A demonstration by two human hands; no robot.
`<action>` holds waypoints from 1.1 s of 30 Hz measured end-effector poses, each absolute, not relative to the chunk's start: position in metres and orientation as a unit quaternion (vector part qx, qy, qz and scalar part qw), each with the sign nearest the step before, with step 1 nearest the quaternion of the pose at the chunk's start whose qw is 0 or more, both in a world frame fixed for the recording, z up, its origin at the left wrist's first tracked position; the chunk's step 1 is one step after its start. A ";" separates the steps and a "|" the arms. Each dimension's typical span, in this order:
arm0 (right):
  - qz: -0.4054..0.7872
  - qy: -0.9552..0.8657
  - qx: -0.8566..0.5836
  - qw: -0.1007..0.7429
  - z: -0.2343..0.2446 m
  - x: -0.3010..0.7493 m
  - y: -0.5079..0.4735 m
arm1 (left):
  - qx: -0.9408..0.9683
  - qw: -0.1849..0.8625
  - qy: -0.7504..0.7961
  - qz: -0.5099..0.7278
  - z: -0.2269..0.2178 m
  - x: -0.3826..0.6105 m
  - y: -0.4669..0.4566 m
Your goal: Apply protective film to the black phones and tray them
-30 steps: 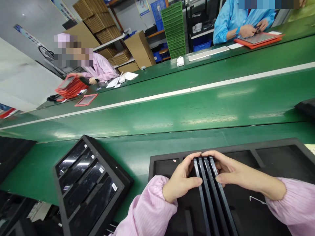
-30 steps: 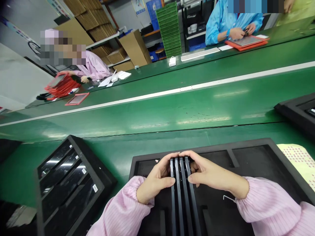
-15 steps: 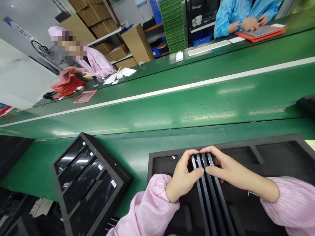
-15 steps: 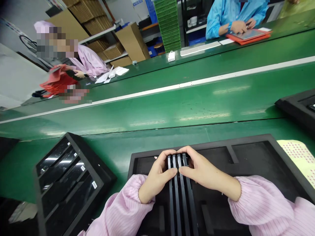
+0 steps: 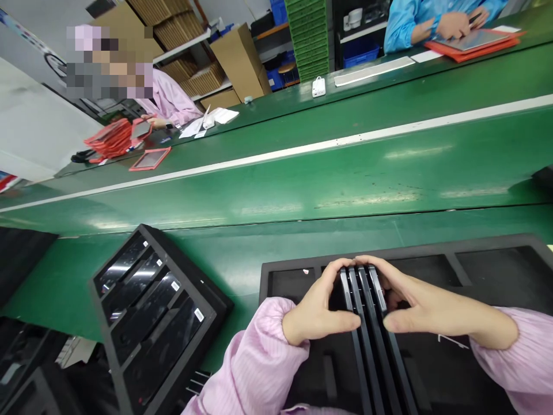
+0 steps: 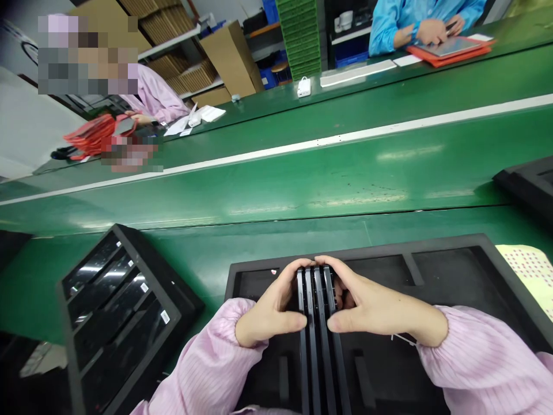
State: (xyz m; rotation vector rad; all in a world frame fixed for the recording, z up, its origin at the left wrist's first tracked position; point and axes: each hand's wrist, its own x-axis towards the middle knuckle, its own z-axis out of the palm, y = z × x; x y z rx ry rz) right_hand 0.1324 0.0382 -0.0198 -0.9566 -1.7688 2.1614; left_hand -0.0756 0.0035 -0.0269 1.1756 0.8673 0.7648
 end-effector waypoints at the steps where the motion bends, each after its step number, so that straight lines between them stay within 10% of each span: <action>1: 0.728 -0.602 -0.319 0.079 -0.019 0.134 0.039 | 0.533 0.686 0.372 0.327 -0.028 -0.078 0.004; 33: 0.638 -0.641 -0.373 0.206 -0.027 0.130 0.025 | 0.622 0.488 0.522 0.320 -0.028 -0.061 -0.057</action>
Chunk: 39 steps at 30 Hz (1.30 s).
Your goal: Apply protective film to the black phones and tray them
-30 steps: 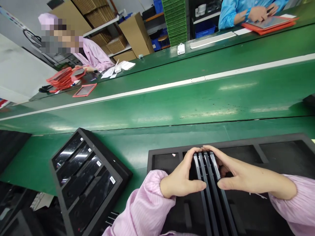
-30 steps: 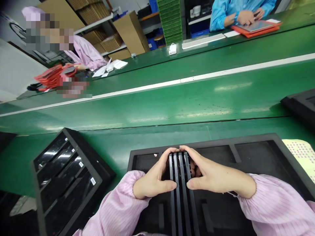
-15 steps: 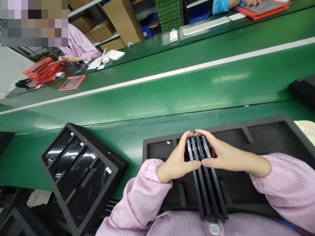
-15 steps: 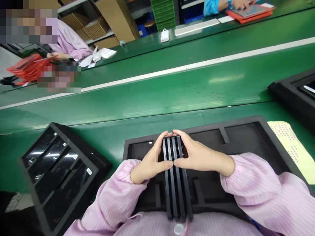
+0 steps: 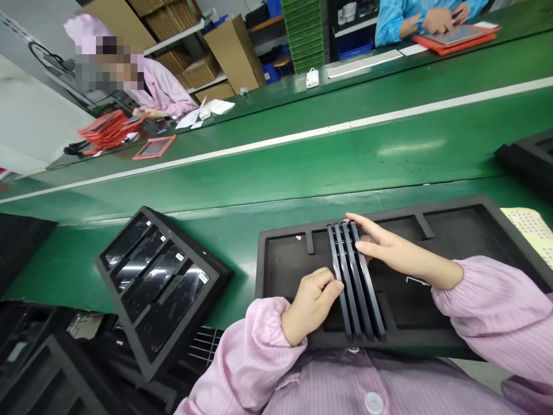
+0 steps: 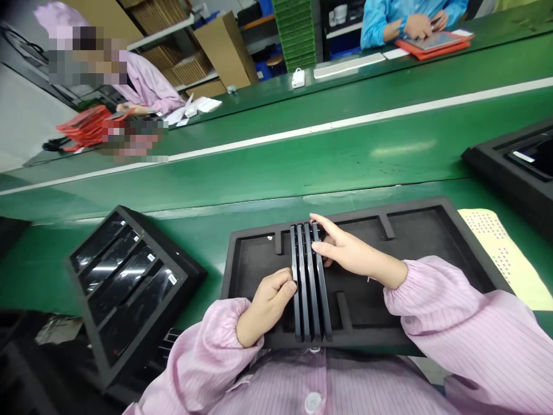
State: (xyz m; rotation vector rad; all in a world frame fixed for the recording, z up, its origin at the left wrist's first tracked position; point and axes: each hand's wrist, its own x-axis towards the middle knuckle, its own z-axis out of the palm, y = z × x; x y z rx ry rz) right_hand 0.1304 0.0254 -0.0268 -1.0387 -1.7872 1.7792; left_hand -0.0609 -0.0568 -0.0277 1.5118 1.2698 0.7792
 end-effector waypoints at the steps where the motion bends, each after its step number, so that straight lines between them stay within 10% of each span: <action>1: 0.645 -0.631 -0.375 0.211 -0.026 0.130 0.026 | 0.626 0.486 0.514 0.328 -0.029 -0.060 -0.058; 10: 0.629 -0.629 -0.412 0.198 -0.020 0.130 0.032 | 0.656 0.510 0.450 0.326 -0.030 -0.068 -0.055; 19: 0.350 -0.708 -0.597 0.143 -0.014 0.100 0.015 | 0.838 0.321 0.418 0.145 -0.032 -0.057 -0.066; 25: 0.493 -0.629 -0.502 0.329 -0.019 0.107 0.022 | 0.687 0.308 0.504 0.424 -0.034 -0.060 -0.064; 32: 0.541 -0.511 -0.390 0.542 0.002 0.109 0.003 | 0.238 0.795 0.291 0.476 0.003 -0.030 -0.049; 39: 0.404 -0.714 -0.428 0.378 0.020 0.147 0.034 | 0.215 0.768 0.368 0.478 -0.007 -0.012 -0.047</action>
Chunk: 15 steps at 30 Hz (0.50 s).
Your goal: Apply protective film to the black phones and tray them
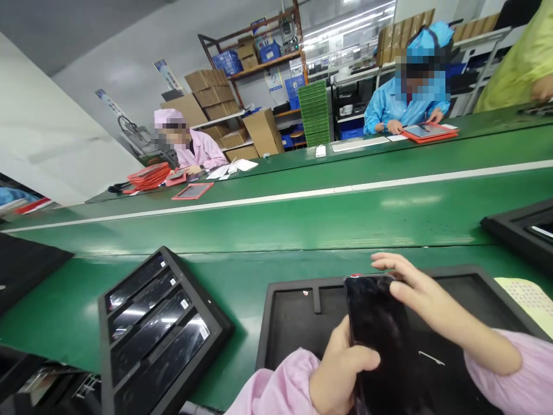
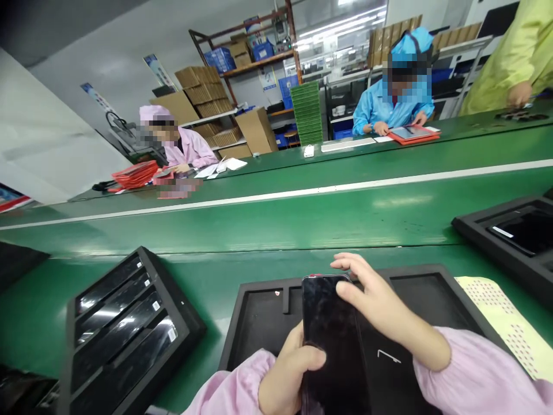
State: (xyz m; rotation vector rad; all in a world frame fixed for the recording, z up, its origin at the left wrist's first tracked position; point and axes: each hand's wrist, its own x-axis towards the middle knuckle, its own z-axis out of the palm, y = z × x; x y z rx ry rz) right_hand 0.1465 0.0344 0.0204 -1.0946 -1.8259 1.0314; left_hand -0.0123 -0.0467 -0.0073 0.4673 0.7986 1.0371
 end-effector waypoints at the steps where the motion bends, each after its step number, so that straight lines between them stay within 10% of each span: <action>1: 0.401 -0.728 -0.434 0.348 0.027 0.150 0.040 | 0.228 0.764 0.382 0.467 -0.008 -0.013 -0.047; 15: -0.055 -0.929 -0.144 0.336 0.039 0.159 0.003 | 0.179 0.806 0.410 0.387 0.010 -0.027 -0.044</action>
